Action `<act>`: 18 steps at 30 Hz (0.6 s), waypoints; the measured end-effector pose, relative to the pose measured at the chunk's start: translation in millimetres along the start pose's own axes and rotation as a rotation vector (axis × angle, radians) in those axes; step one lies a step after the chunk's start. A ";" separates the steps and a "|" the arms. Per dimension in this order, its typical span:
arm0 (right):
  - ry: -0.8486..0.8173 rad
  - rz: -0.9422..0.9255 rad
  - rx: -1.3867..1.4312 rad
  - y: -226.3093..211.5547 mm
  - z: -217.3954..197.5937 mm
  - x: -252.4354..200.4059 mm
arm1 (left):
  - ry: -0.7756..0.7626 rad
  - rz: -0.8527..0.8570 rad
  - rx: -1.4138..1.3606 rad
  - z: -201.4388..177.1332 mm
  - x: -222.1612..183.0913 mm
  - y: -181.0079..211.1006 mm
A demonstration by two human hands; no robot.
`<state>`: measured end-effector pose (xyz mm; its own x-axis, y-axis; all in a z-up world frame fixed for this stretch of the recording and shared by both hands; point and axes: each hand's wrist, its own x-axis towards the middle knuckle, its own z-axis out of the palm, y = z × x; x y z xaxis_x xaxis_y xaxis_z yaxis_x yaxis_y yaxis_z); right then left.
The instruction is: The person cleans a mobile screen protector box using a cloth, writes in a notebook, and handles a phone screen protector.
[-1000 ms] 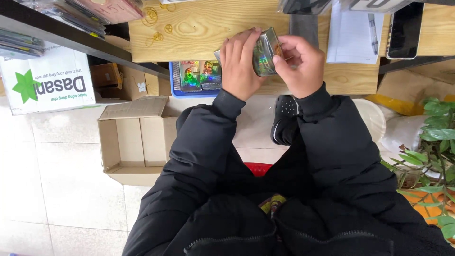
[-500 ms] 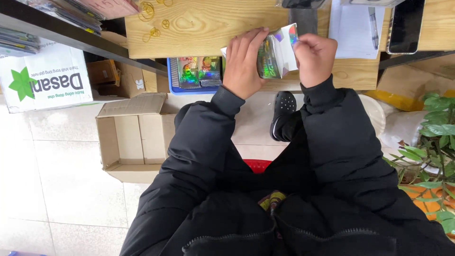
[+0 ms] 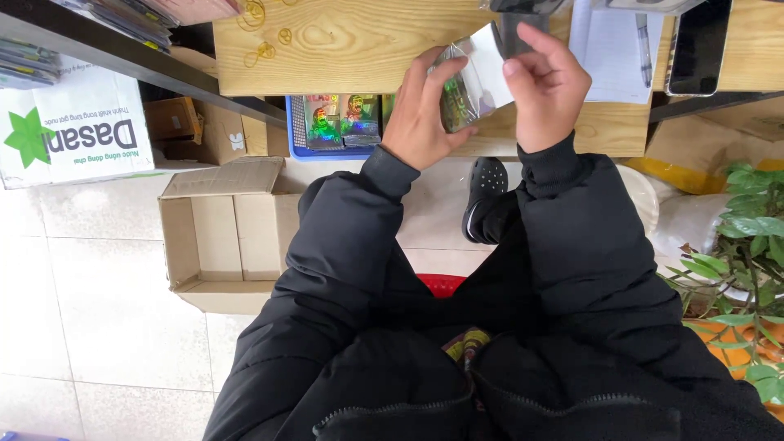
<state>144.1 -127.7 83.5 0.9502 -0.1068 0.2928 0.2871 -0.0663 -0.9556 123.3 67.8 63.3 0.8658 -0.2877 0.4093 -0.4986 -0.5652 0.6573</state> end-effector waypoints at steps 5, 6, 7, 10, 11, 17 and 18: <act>0.123 0.159 0.205 27.3 1.4 6.0 | 0.018 0.045 -0.107 -4.8 3.2 2.0; 0.095 0.133 0.345 32.5 3.3 7.0 | 0.028 0.040 -0.146 -6.5 4.2 3.7; 0.095 0.134 0.344 34.8 3.1 6.1 | 0.027 0.039 -0.146 -8.3 4.1 4.8; 0.043 0.293 0.493 34.7 5.0 2.9 | 0.046 0.013 -0.193 -11.9 2.9 4.9; -0.008 0.304 0.472 30.2 6.7 0.8 | 0.047 -0.027 -0.180 -11.5 1.9 2.9; -0.265 -0.246 -0.118 -17.5 7.0 -0.2 | 0.122 -0.056 -0.062 -8.5 -0.1 -8.6; -0.328 -0.319 -0.138 -23.6 6.7 -0.3 | 0.151 -0.047 -0.026 -9.2 0.0 -9.9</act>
<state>137.8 -119.5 105.8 0.8120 0.2575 0.5238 0.5728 -0.1785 -0.8000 127.8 80.4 62.6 0.8732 -0.1405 0.4666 -0.4599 -0.5544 0.6937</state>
